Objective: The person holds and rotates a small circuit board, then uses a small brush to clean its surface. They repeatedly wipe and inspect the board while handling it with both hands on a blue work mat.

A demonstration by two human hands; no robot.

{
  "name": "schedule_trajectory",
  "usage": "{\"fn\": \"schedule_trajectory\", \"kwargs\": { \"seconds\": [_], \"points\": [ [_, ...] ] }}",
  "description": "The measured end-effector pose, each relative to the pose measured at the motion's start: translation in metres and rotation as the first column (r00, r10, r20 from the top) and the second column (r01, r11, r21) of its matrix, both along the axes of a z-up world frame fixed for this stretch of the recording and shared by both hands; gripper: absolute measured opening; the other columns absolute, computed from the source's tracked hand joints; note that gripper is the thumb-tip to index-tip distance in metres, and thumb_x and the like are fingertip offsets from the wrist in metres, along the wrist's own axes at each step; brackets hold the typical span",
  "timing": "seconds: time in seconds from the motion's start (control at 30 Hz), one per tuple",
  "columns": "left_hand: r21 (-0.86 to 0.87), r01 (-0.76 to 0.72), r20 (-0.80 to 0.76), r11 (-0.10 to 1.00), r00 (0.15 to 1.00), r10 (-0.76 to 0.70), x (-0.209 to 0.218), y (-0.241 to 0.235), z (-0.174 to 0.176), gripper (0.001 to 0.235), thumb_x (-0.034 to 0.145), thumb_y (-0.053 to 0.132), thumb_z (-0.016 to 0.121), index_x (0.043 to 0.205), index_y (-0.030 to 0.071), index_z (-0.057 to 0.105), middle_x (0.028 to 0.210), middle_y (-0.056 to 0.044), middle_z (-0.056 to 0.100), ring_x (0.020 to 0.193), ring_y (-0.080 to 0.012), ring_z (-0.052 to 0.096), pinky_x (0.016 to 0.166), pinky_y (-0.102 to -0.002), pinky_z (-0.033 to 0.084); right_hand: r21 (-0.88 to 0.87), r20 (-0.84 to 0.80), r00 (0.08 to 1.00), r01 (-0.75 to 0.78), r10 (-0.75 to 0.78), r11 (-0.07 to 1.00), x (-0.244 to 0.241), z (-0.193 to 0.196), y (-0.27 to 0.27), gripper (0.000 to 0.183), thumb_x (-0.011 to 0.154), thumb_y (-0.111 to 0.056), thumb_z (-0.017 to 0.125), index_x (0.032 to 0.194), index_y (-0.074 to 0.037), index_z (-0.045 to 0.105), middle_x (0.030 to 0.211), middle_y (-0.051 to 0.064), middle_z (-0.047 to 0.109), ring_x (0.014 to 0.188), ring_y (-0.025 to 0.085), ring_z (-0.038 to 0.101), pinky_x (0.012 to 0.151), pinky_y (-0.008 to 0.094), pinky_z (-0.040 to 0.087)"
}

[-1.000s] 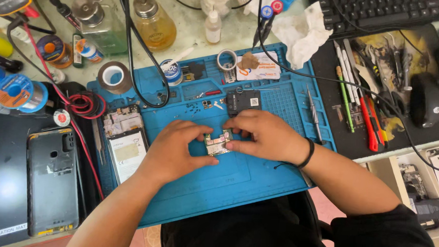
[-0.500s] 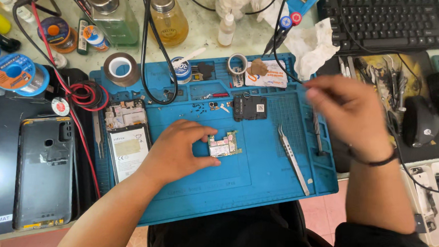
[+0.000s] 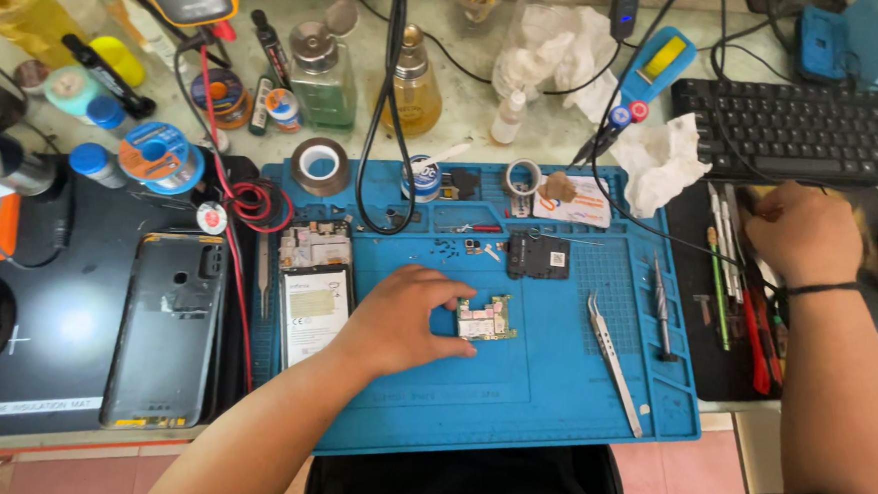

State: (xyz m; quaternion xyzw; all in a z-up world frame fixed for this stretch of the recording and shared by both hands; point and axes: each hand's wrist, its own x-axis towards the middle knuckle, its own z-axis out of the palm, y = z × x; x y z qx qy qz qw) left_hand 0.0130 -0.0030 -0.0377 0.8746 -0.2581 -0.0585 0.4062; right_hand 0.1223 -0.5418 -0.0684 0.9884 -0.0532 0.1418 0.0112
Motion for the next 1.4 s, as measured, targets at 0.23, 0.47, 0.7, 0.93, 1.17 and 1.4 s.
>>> {"fn": "schedule_trajectory", "kwargs": {
  "seconds": [0.23, 0.47, 0.7, 0.93, 1.17, 1.4],
  "points": [
    [-0.043, 0.010, 0.005, 0.999, 1.000, -0.010, 0.000, 0.001, -0.001, 0.063, 0.061, 0.036, 0.092, 0.116, 0.012, 0.073, 0.100, -0.005, 0.073, 0.102, -0.0278, 0.065, 0.096, -0.040, 0.049, -0.005, -0.060, 0.987, 0.152, -0.152, 0.988, 0.019, -0.016, -0.028, 0.039, 0.078, -0.044, 0.088, 0.091, -0.008, 0.079, 0.089, 0.017, 0.077, 0.089, 0.036, 0.074, 0.082, 0.046, 0.058],
    [-0.009, 0.010, 0.023, 1.000, 1.000, -0.010, 0.000, 0.001, 0.006, 0.059, 0.064, 0.035, 0.092, 0.115, 0.011, 0.074, 0.098, -0.006, 0.073, 0.101, -0.0294, 0.064, 0.094, -0.041, 0.049, 0.289, -0.210, 0.977, 0.100, -0.039, 0.952, 0.024, -0.013, -0.036, 0.037, 0.079, -0.040, 0.082, 0.098, -0.007, 0.081, 0.093, 0.014, 0.079, 0.090, 0.032, 0.076, 0.083, 0.044, 0.058],
    [0.008, -0.002, -0.008, 1.000, 1.000, 0.002, -0.001, -0.001, 0.012, 0.059, 0.065, 0.035, 0.091, 0.116, 0.011, 0.074, 0.099, -0.007, 0.072, 0.101, -0.0299, 0.064, 0.092, -0.041, 0.049, 0.059, -0.231, 0.970, 0.093, -0.077, 0.994, 0.023, 0.003, -0.018, 0.029, 0.077, -0.036, 0.082, 0.098, -0.015, 0.084, 0.092, 0.011, 0.080, 0.090, 0.031, 0.075, 0.083, 0.043, 0.059],
    [-0.001, 0.009, -0.006, 1.000, 1.000, -0.009, -0.001, 0.000, 0.010, 0.060, 0.065, 0.035, 0.091, 0.116, 0.011, 0.074, 0.098, -0.008, 0.072, 0.099, -0.0308, 0.064, 0.092, -0.041, 0.049, 0.039, -0.213, 0.974, 0.088, -0.078, 0.995, 0.017, 0.005, -0.014, 0.026, 0.082, -0.037, 0.080, 0.097, -0.016, 0.084, 0.092, 0.010, 0.080, 0.090, 0.031, 0.075, 0.085, 0.042, 0.059],
    [-0.012, 0.010, 0.017, 1.000, 1.000, -0.010, -0.001, 0.000, 0.008, 0.060, 0.065, 0.036, 0.091, 0.116, 0.011, 0.073, 0.100, -0.008, 0.072, 0.100, -0.0312, 0.063, 0.093, -0.042, 0.049, -0.031, -0.207, 0.973, 0.100, -0.104, 0.995, 0.017, 0.014, 0.004, 0.030, 0.078, -0.033, 0.083, 0.101, -0.015, 0.083, 0.095, 0.013, 0.079, 0.096, 0.035, 0.074, 0.087, 0.045, 0.059],
    [-0.022, 0.023, 0.046, 1.000, 0.999, -0.022, -0.002, 0.002, 0.005, 0.060, 0.066, 0.036, 0.091, 0.117, 0.011, 0.072, 0.102, -0.008, 0.072, 0.102, -0.0314, 0.064, 0.097, -0.043, 0.048, 0.020, -0.143, 0.989, 0.034, -0.031, 0.999, 0.021, 0.015, 0.004, 0.038, 0.082, -0.033, 0.081, 0.110, -0.008, 0.076, 0.095, 0.017, 0.079, 0.094, 0.036, 0.074, 0.090, 0.046, 0.058]
  ]
}}
